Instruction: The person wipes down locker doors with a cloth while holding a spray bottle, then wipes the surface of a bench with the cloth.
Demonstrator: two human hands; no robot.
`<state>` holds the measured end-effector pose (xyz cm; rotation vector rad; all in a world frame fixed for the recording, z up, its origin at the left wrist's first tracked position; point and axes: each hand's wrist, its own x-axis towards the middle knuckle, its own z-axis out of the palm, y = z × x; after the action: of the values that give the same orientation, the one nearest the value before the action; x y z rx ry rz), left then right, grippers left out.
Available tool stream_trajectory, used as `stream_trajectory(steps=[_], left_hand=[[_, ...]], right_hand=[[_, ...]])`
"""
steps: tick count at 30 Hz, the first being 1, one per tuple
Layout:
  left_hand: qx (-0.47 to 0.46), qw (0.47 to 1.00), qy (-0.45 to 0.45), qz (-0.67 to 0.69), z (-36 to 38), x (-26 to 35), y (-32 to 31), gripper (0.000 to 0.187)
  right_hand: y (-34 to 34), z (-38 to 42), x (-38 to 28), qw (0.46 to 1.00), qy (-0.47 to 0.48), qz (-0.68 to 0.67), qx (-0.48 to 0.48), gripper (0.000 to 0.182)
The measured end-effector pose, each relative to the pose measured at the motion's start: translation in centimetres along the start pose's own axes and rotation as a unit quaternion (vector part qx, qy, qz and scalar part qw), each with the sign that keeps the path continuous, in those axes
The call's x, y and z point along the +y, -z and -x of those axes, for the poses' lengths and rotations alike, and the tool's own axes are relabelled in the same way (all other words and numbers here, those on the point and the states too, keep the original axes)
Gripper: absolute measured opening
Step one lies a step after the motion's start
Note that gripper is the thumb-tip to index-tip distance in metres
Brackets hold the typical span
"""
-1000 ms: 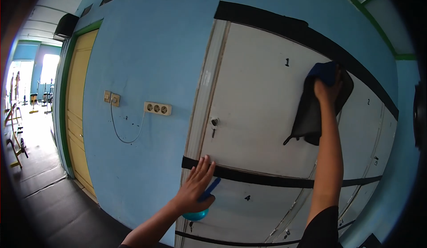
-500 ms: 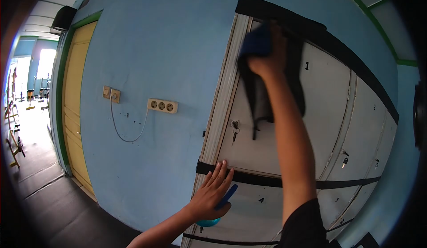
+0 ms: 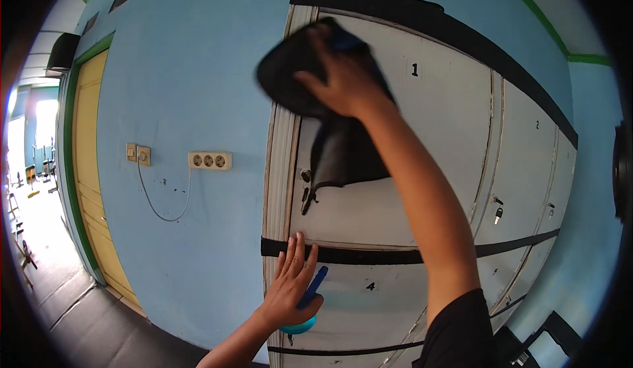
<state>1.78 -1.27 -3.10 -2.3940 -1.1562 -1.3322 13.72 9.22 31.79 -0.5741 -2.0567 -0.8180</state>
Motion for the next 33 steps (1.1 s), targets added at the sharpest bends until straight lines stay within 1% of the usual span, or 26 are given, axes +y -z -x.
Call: stream_trajectory(steps=[1, 2, 3, 4, 5, 6, 7, 8, 9, 10, 12, 13, 15, 16, 18, 20, 22, 24, 26, 27, 28, 30, 32, 33], left_hand=[[0.002, 1.0, 0.001, -0.002, 0.0, 0.0, 0.0, 0.1], [0.001, 1.0, 0.0, 0.003, 0.0, -0.1, 0.1, 0.1], [0.0, 1.0, -0.002, 0.008, 0.0, -0.1, 0.0, 0.1], [0.002, 1.0, -0.002, 0.008, 0.0, -0.1, 0.0, 0.1], [0.005, 1.0, -0.005, 0.011, 0.0, -0.1, 0.0, 0.1], [0.007, 1.0, -0.008, 0.013, 0.0, -0.1, -0.1, 0.1], [0.004, 1.0, -0.009, 0.013, 0.0, -0.1, -0.1, 0.1], [0.012, 1.0, -0.012, 0.025, -0.1, -0.2, -0.2, 0.101], [0.021, 0.999, -0.015, 0.037, -0.1, -0.2, -0.3, 0.103], [0.017, 0.999, -0.014, 0.036, -0.1, -0.3, -0.4, 0.103], [0.02, 0.999, -0.017, 0.03, -0.1, -0.3, -0.4, 0.103], [0.018, 0.999, -0.016, 0.029, -0.2, -0.3, -0.4, 0.103], [0.025, 0.999, -0.022, 0.033, -0.1, -0.2, -0.3, 0.103], [0.025, 0.999, -0.02, 0.032, -0.1, -0.2, -0.3, 0.103], [0.013, 0.999, -0.018, 0.023, -0.1, -0.5, -0.2, 0.101], [0.012, 1.0, -0.014, 0.024, 0.0, -0.5, -0.2, 0.101], [0.011, 1.0, -0.01, 0.028, 0.0, -0.5, -0.2, 0.101], [0.012, 0.999, -0.016, 0.04, 0.0, -0.6, -0.1, 0.102], [0.013, 0.999, -0.016, 0.039, 0.1, -0.7, 0.0, 0.102], [0.011, 0.999, -0.019, 0.039, 0.0, -0.7, 0.0, 0.102], [0.008, 0.999, -0.02, 0.041, 0.0, -0.7, 0.1, 0.102], [-0.006, 0.999, 0.003, 0.036, -0.1, -0.4, 0.3, 0.101], [-0.01, 0.999, 0.003, 0.036, -0.1, -0.4, 0.3, 0.1], [-0.009, 0.999, 0.006, 0.031, 0.0, -0.4, 0.3, 0.1]], right_hand=[[0.4, 1.4, 2.5, 0.996, 0.028, 0.045, 0.072, 0.085], [1.7, 3.3, 3.9, 0.992, -0.007, 0.102, 0.081, 0.088], [1.8, 4.7, 6.8, 0.983, 0.021, 0.109, 0.144, 0.088], [3.0, 6.6, 8.2, 0.981, -0.046, 0.125, 0.14, 0.088], [3.9, 8.7, 10.1, 0.971, -0.064, 0.153, 0.175, 0.087], [4.8, 10.7, 11.8, 0.953, -0.117, 0.21, 0.185, 0.087], [6.1, 12.8, 12.5, 0.923, -0.159, 0.29, 0.197, 0.085], [7.4, 14.4, 12.6, 0.934, -0.243, 0.173, 0.195, 0.082], [7.9, 16.2, 14.3, 0.929, -0.262, 0.131, 0.224, 0.083], [7.4, 18.1, 18.2, 0.897, -0.223, 0.251, 0.288, 0.084], [7.6, 19.5, 14.0, 0.86, -0.348, 0.232, 0.291, 0.09], [6.6, 19.5, 14.4, 0.86, -0.35, 0.231, 0.29, 0.09], [3.9, 18.9, 15.9, 0.827, -0.395, 0.249, 0.313, 0.096], [3.1, 18.0, 14.9, 0.828, -0.395, 0.246, 0.313, 0.096], [0.5, 14.8, 10.6, 0.834, -0.358, 0.35, 0.234, 0.104], [-0.2, 11.1, 4.9, 0.881, -0.355, 0.252, 0.184, 0.105], [-2.5, 8.8, 1.1, 0.923, -0.261, 0.21, 0.189, 0.105], [-4.0, 7.0, -2.5, 0.959, -0.171, 0.193, 0.115, 0.105], [-6.2, 5.7, -5.1, 0.99, -0.024, 0.076, 0.115, 0.082], [-7.1, 5.4, -6.2, 0.99, -0.026, 0.077, 0.115, 0.082], [-7.8, 5.4, -7.2, 0.993, -0.009, -0.018, 0.112, 0.082], [-7.9, 6.5, -7.3, 0.988, 0.002, -0.11, 0.106, 0.082], [-6.6, 8.0, -6.9, 0.991, 0.122, -0.036, 0.031, 0.084], [-6.0, 9.0, -6.9, 0.995, 0.101, -0.004, 0.024, 0.093]])
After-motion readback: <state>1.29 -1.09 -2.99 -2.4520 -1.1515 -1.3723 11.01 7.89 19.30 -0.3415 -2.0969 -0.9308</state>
